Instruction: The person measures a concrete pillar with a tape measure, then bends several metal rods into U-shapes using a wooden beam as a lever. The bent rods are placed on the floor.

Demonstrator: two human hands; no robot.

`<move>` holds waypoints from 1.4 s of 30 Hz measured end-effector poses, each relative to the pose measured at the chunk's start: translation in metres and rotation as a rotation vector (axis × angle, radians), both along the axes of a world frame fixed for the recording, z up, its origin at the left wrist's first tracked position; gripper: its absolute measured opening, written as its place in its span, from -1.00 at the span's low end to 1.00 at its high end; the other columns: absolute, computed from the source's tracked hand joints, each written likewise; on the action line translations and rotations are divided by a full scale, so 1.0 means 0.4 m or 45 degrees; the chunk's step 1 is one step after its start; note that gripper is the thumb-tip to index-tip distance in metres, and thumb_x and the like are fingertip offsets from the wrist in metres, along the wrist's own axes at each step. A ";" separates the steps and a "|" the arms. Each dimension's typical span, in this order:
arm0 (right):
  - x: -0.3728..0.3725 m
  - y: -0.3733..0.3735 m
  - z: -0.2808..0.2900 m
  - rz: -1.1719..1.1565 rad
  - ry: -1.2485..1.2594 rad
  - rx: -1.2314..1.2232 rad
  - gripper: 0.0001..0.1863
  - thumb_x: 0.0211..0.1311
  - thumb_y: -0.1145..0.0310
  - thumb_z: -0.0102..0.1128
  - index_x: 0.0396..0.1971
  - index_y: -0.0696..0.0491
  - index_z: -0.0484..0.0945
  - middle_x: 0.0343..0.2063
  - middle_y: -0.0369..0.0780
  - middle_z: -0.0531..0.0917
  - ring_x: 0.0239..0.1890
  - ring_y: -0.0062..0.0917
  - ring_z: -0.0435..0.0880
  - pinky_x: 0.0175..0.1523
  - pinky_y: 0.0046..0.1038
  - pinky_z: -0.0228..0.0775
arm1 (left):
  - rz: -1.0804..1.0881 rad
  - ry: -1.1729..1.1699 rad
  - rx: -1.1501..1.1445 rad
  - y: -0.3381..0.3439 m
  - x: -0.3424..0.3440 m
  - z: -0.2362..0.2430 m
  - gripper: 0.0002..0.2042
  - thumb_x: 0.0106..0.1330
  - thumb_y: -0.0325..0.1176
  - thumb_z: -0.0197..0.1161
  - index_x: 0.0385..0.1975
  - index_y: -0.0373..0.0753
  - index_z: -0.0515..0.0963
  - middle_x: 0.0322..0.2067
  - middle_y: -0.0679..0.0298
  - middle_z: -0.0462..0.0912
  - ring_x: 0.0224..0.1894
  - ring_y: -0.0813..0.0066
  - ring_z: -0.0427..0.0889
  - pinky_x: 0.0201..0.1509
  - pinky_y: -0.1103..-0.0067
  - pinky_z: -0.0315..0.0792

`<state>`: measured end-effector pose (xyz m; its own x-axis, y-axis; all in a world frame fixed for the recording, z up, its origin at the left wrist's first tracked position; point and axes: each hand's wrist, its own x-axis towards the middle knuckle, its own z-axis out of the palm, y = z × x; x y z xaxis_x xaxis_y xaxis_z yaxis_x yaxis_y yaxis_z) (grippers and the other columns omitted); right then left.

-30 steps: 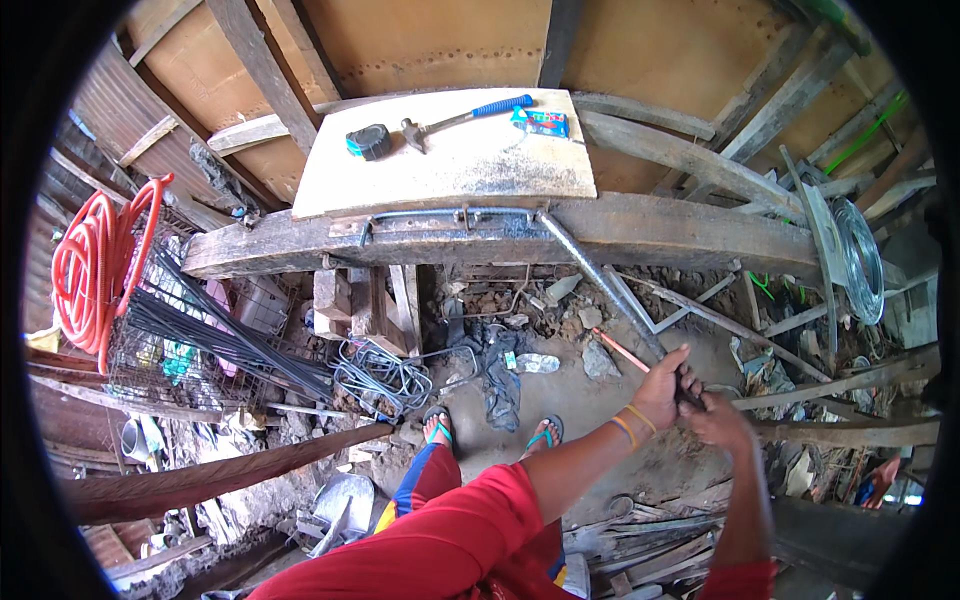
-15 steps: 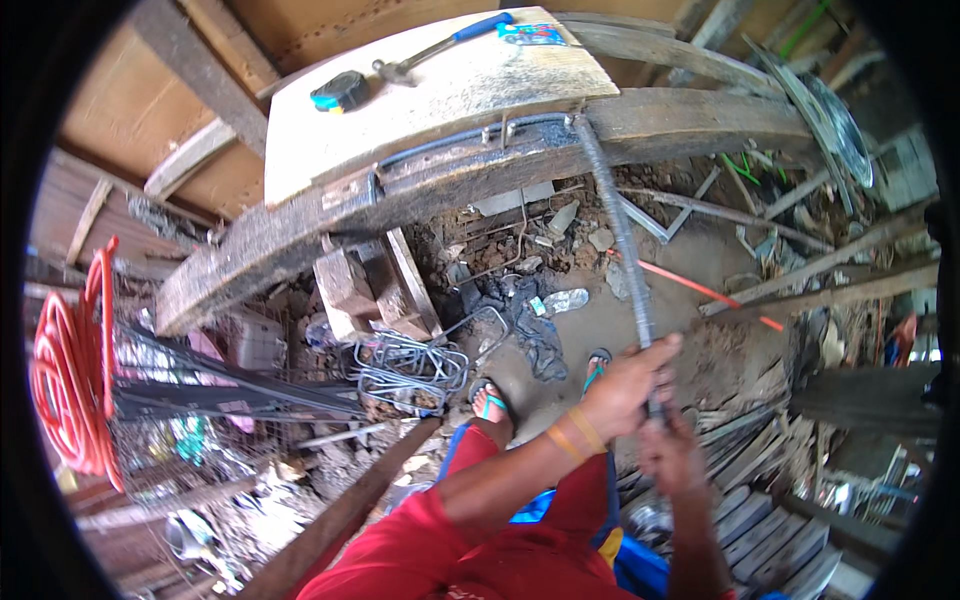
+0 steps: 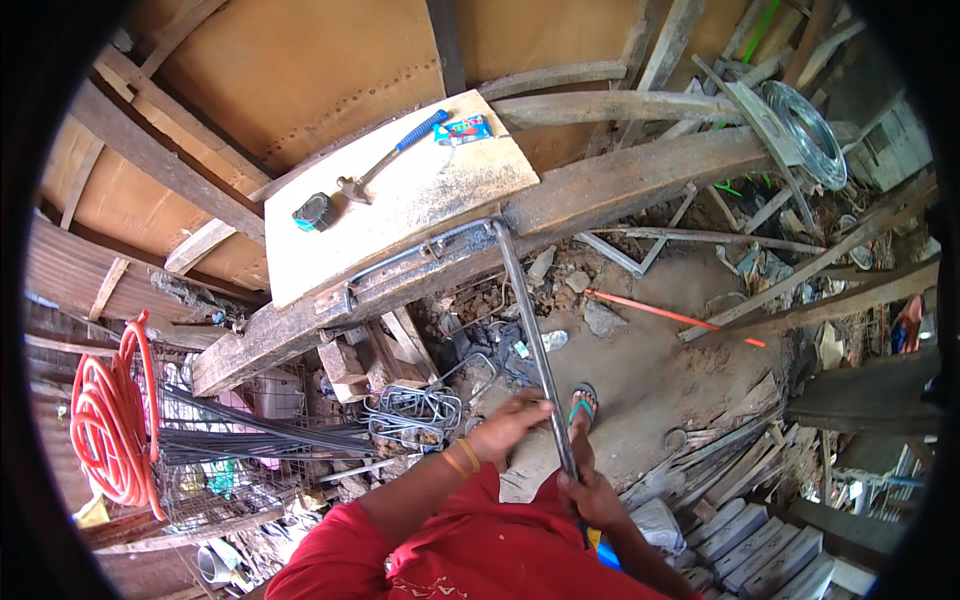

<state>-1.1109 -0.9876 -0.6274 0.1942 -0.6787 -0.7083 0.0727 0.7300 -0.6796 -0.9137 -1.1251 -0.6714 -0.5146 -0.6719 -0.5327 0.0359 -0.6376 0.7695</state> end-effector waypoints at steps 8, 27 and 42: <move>0.001 0.042 -0.001 0.059 -0.018 0.001 -0.73 0.45 0.17 0.19 -0.34 0.00 0.36 -0.65 -0.36 0.48 -0.64 -0.69 0.45 -0.53 -0.52 0.28 | 1.029 -0.820 -0.470 -0.239 0.469 -0.044 -0.70 0.48 -0.18 0.23 -0.18 -0.35 0.51 -0.38 0.18 0.64 -0.36 0.40 0.61 -0.31 0.43 0.50; -0.223 -0.093 -0.002 0.120 0.150 0.069 -0.73 0.34 0.17 0.35 -0.23 0.07 0.58 -0.45 -0.42 0.55 -0.37 -0.71 0.47 -0.24 -0.51 0.35 | 0.631 -1.892 -0.456 -0.422 0.572 0.023 -0.63 0.30 -0.10 0.27 -0.20 -0.35 0.62 -0.20 -0.19 0.71 -0.06 -0.20 0.69 0.06 0.12 0.54; 0.035 -0.069 0.191 -0.045 0.726 0.067 -0.64 0.37 0.11 0.28 -0.50 0.05 0.49 -0.72 -0.40 0.43 -0.70 -0.70 0.36 -0.60 -0.47 0.18 | 0.906 -0.691 -0.081 -0.406 0.647 0.003 -0.79 0.42 -0.24 0.24 -0.35 -0.27 0.58 -0.58 0.31 0.54 -0.57 0.51 0.55 -0.47 0.53 0.51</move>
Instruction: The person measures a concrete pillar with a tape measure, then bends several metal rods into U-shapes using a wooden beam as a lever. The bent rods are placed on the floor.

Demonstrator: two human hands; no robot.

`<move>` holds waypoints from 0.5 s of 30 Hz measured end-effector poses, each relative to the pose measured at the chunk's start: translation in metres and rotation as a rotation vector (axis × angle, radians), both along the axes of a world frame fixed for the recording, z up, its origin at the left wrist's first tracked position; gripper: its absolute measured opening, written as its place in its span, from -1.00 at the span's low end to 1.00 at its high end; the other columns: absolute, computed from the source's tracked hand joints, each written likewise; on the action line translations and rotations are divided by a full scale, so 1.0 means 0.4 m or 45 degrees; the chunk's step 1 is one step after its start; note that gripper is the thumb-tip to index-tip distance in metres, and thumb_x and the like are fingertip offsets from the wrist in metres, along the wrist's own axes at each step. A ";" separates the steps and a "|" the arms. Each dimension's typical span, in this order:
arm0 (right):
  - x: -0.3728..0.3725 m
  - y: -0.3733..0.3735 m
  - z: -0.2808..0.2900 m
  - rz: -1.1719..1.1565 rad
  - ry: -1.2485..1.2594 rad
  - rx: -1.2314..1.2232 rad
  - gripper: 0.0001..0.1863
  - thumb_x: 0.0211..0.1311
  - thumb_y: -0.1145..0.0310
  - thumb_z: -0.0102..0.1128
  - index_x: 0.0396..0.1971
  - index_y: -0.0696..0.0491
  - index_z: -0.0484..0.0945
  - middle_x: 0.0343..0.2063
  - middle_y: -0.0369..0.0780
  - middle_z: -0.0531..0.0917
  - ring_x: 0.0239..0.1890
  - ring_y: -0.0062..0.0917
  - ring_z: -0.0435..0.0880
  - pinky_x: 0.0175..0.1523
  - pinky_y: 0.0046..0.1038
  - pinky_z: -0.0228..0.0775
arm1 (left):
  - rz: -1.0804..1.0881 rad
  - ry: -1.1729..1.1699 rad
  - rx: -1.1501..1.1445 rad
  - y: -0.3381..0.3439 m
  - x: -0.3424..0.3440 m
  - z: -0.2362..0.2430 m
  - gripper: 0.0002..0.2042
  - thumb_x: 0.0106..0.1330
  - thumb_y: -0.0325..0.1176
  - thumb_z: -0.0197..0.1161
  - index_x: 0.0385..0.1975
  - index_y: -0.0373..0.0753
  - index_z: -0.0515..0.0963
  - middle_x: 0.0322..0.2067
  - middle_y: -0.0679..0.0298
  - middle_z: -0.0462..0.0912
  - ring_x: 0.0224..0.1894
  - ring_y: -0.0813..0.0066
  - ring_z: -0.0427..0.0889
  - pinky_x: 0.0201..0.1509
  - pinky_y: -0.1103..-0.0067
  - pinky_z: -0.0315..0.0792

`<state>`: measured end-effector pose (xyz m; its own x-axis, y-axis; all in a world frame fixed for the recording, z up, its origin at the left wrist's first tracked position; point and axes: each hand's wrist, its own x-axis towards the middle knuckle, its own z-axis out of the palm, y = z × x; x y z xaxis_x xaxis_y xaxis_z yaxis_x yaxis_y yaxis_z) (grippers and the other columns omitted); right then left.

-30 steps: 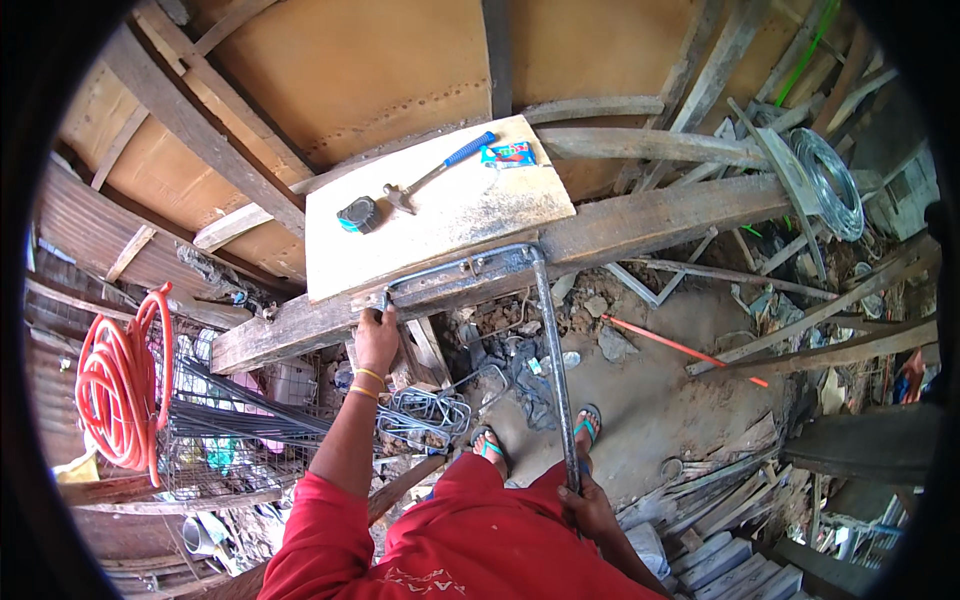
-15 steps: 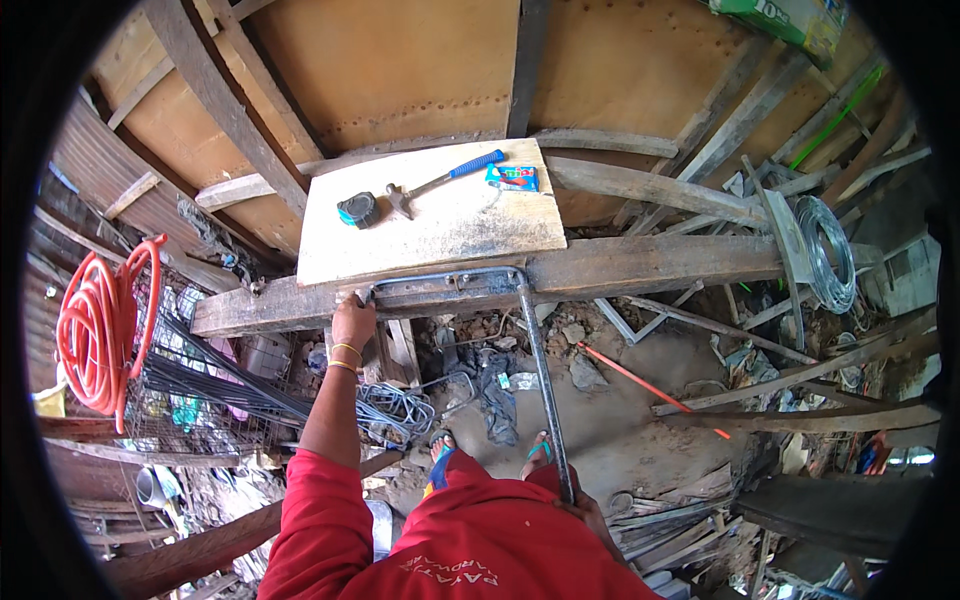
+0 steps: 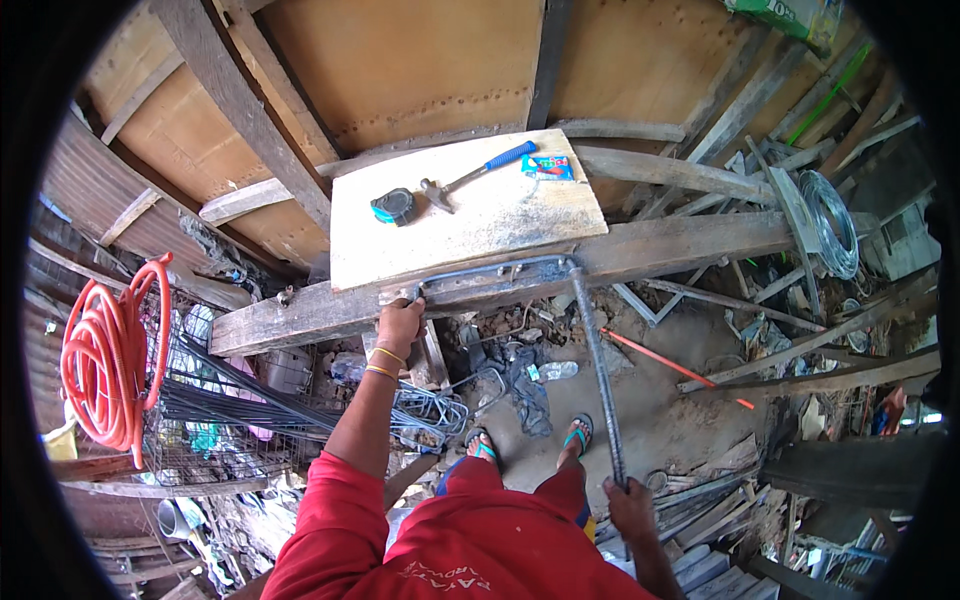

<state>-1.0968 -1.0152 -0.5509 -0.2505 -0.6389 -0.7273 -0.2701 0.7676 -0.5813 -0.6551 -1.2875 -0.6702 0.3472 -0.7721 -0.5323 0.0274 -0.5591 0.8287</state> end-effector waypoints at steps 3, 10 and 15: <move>0.009 -0.008 0.055 -0.041 -0.025 0.076 -0.65 0.42 0.13 0.23 -0.52 -0.02 0.42 -0.75 -0.44 0.34 -0.77 -0.74 0.28 -0.67 -0.50 0.08 | 0.056 0.273 -0.073 0.009 -0.003 0.005 -0.82 0.43 -0.28 0.22 -0.39 -0.22 0.52 -0.60 0.35 0.47 -0.61 0.53 0.46 -0.57 0.54 0.43; 0.070 -0.061 0.069 -0.057 -0.150 0.079 -0.70 0.40 0.20 0.22 -0.51 -0.03 0.40 -0.77 -0.44 0.31 -0.82 -0.70 0.22 -0.71 -0.52 -0.02 | 0.090 0.405 -0.141 0.002 0.006 -0.025 -0.79 0.40 -0.26 0.23 -0.48 -0.18 0.51 -0.61 0.35 0.47 -0.65 0.50 0.40 -0.60 0.52 0.36; 0.071 -0.026 0.124 0.014 0.248 -0.032 -0.70 0.34 0.24 0.27 -0.56 0.03 0.46 -0.75 -0.42 0.39 -0.74 -0.72 0.31 -0.64 -0.48 0.08 | 0.100 0.424 -0.149 0.024 0.018 -0.020 -0.77 0.43 -0.25 0.23 -0.46 -0.21 0.53 -0.58 0.33 0.54 -0.58 0.48 0.53 -0.53 0.51 0.50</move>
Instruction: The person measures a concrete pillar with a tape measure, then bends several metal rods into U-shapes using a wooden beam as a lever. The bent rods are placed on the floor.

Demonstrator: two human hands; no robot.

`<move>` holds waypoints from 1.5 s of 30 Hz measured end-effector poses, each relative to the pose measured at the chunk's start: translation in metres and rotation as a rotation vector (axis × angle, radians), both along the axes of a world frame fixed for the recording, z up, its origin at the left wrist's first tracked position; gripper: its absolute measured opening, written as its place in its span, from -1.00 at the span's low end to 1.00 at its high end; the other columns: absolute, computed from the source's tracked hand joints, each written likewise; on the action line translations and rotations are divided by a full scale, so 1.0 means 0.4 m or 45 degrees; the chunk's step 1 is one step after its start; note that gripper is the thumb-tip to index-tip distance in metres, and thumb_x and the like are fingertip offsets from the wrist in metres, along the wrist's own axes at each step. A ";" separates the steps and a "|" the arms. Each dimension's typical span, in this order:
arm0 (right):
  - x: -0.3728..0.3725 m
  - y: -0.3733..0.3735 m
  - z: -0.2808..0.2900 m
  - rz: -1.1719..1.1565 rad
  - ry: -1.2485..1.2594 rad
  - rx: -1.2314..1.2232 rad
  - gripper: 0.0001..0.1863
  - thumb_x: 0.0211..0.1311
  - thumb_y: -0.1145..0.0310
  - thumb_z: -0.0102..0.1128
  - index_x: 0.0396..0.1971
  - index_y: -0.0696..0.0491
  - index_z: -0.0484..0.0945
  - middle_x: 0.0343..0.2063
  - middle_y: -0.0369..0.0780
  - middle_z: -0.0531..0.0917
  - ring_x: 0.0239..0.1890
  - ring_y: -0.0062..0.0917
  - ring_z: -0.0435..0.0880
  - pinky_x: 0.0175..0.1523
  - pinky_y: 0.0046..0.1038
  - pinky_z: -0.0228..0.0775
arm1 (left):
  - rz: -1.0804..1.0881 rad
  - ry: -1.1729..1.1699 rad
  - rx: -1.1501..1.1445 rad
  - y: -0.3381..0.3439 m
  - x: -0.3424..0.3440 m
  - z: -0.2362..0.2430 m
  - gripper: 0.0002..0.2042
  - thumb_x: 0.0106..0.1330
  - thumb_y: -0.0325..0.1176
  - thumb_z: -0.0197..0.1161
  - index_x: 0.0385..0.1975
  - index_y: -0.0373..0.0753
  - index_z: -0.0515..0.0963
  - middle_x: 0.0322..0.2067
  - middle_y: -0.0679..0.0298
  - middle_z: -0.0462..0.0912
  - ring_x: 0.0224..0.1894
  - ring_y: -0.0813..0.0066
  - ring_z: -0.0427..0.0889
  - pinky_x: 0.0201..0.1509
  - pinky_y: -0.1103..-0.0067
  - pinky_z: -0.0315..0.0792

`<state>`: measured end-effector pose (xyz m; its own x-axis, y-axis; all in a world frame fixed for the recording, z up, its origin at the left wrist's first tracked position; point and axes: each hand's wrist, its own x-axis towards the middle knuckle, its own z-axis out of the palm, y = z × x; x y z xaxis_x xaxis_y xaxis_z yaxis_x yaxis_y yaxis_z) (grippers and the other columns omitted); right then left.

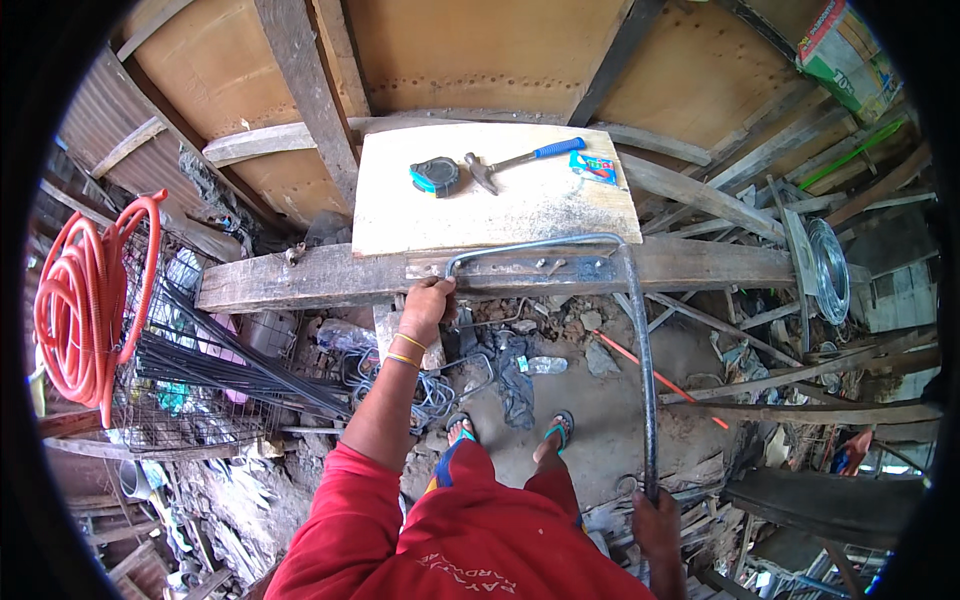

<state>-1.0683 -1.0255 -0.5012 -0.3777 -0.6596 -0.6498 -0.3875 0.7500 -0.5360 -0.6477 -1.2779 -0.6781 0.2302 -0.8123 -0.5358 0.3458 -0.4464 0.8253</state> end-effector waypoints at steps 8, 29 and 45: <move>-0.109 0.119 -0.052 0.129 0.189 -0.119 -0.68 0.21 0.21 0.34 -0.57 0.11 0.51 -0.77 -0.37 0.45 -0.70 -0.66 0.39 -0.57 -0.40 0.20 | -0.358 0.395 -0.533 0.101 0.107 0.243 -0.75 0.43 -0.25 0.25 -0.09 -0.29 0.54 -0.34 0.14 0.69 -0.25 0.28 0.72 0.06 0.37 0.56; -0.641 -1.160 0.107 1.442 1.243 -0.742 -0.66 0.06 0.34 0.37 -0.17 0.15 0.56 -0.09 0.07 0.67 -0.04 0.08 0.63 0.09 -0.01 0.45 | 0.471 0.583 -0.055 0.393 -0.566 0.163 -0.71 0.56 -0.09 0.09 -0.35 -0.15 0.47 -0.75 0.49 0.19 -0.77 0.64 0.11 -0.68 0.58 0.03; -0.788 -1.359 -0.122 1.437 1.076 -0.264 -0.43 0.16 0.26 0.34 0.19 0.11 0.57 0.14 0.06 0.61 0.26 -0.08 0.54 0.31 -0.21 0.38 | 0.525 0.524 0.167 0.288 -0.696 0.044 -0.72 0.58 -0.08 0.06 -0.27 -0.13 0.53 -0.78 0.54 0.12 -0.78 0.69 0.02 -0.70 0.59 -0.06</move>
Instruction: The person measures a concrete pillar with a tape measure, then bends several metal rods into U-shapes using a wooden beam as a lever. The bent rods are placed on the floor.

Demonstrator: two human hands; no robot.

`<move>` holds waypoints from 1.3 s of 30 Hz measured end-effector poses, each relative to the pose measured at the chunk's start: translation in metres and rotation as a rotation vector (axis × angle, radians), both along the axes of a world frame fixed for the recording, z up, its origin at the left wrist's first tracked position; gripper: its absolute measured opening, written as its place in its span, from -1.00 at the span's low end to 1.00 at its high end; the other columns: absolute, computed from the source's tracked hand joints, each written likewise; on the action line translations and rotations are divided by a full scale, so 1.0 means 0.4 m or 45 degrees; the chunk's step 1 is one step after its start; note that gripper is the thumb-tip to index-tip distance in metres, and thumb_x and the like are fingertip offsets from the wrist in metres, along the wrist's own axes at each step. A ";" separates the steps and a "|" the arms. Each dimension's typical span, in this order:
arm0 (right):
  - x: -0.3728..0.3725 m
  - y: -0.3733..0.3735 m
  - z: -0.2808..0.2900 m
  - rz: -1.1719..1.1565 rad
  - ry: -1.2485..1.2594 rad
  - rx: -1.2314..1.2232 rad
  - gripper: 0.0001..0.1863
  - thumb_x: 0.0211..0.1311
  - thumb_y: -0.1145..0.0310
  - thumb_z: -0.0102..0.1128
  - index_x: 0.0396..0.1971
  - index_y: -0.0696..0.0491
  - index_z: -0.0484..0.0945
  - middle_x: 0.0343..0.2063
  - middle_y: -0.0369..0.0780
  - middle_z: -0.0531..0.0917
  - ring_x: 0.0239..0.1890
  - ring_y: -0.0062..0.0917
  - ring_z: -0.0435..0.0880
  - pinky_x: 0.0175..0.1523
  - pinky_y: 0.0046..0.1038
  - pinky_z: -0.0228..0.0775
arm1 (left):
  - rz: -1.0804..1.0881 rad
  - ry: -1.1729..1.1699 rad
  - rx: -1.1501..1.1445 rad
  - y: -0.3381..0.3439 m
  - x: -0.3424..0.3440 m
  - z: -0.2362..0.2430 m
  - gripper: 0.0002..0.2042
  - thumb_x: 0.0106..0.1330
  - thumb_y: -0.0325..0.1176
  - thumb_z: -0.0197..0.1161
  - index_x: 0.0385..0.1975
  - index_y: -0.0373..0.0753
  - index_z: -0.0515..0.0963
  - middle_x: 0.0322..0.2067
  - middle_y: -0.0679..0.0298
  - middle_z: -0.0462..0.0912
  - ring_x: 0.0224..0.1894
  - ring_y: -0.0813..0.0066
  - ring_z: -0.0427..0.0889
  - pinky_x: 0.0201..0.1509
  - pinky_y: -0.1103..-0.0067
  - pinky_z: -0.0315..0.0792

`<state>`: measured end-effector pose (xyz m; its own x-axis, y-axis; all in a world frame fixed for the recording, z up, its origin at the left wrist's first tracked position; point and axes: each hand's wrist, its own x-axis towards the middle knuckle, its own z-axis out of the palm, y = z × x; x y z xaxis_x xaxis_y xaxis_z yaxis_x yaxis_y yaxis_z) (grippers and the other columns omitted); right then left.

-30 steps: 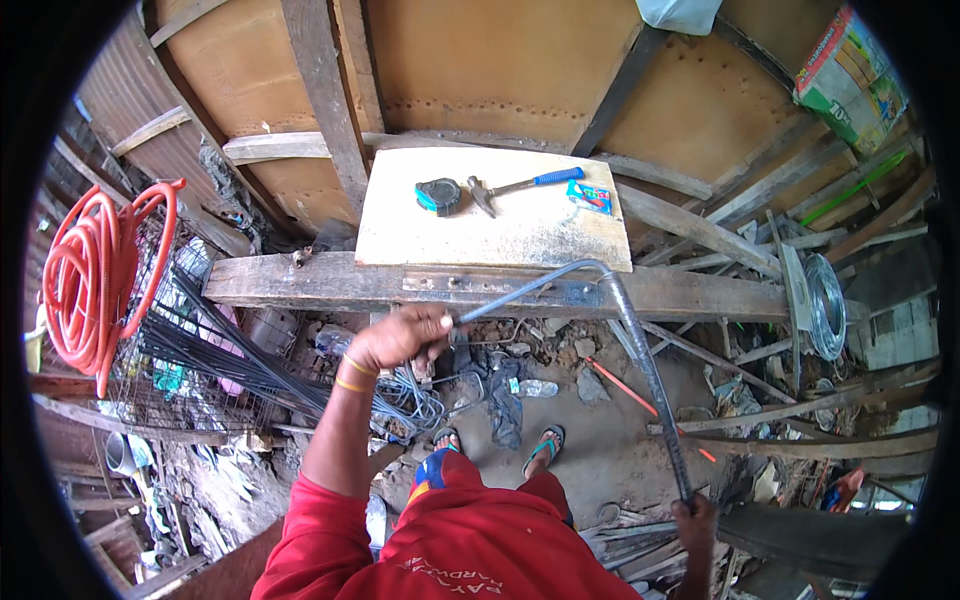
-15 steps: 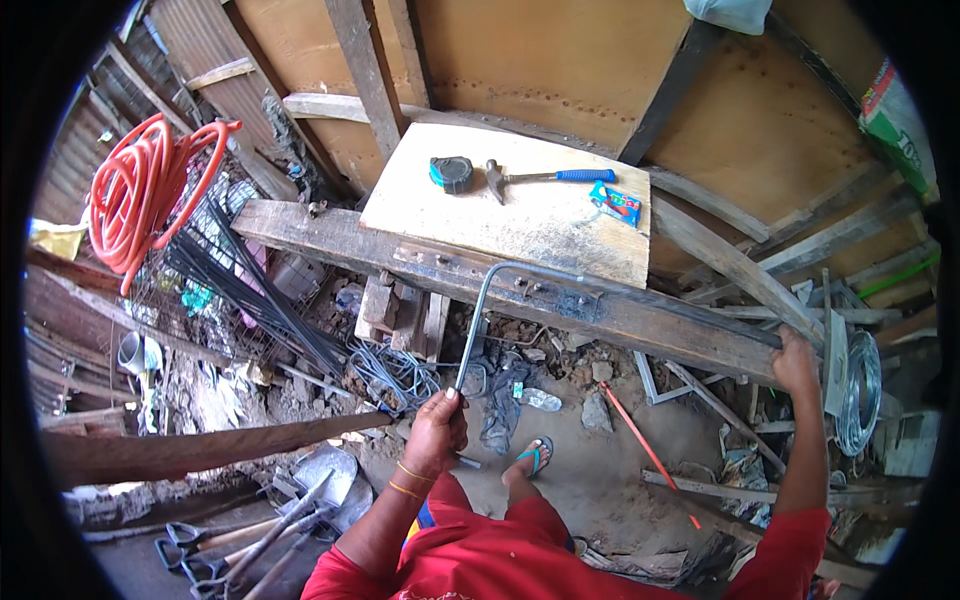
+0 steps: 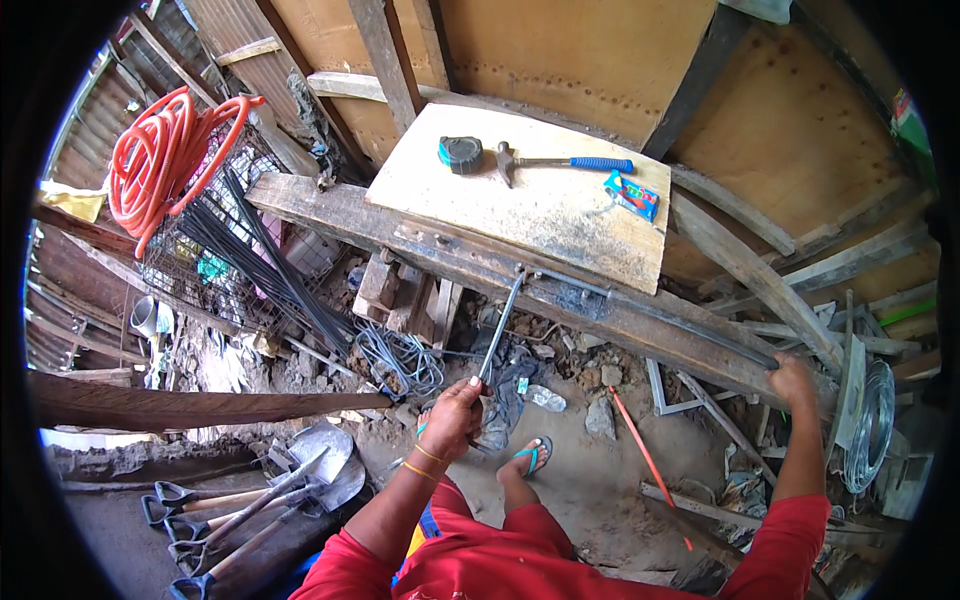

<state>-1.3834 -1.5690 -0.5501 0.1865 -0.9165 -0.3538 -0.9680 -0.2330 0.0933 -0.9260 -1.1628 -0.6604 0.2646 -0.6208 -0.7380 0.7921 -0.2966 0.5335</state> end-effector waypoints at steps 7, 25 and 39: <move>-0.016 0.037 -0.014 0.071 -0.244 -0.090 -0.42 0.06 0.06 0.43 -0.01 0.18 0.65 -0.11 0.13 0.69 0.00 0.03 0.66 0.10 -0.12 0.49 | -0.085 0.058 0.039 -0.008 0.033 -0.004 -0.67 0.60 -0.06 0.02 -0.34 -0.13 0.50 -0.75 0.53 0.17 -0.77 0.68 0.06 -0.69 0.60 -0.04; -0.024 0.073 -0.149 0.277 -0.353 -0.249 -0.46 0.12 -0.08 0.39 -0.37 0.21 0.61 -0.38 0.16 0.65 -0.24 0.13 0.64 -0.15 -0.02 0.46 | 0.007 -0.178 0.138 -0.020 0.033 0.011 -0.73 0.55 -0.13 0.14 -0.38 -0.14 0.50 -0.70 0.51 0.33 -0.75 0.75 0.17 -0.71 0.67 0.04; -0.031 0.106 -0.151 0.276 -0.329 -0.276 -0.42 0.16 -0.14 0.34 -0.31 0.20 0.66 -0.30 0.13 0.69 -0.17 0.09 0.67 -0.06 -0.04 0.50 | -0.084 -0.214 0.182 -0.016 0.050 0.013 -0.71 0.57 -0.10 0.08 -0.38 -0.11 0.43 -0.71 0.50 0.28 -0.76 0.72 0.16 -0.71 0.65 0.07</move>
<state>-1.3957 -1.5267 -0.6104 0.4414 -0.8944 -0.0727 -0.8965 -0.4362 -0.0772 -0.9060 -1.1694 -0.6552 0.3538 -0.5334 -0.7683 0.6717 -0.4267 0.6056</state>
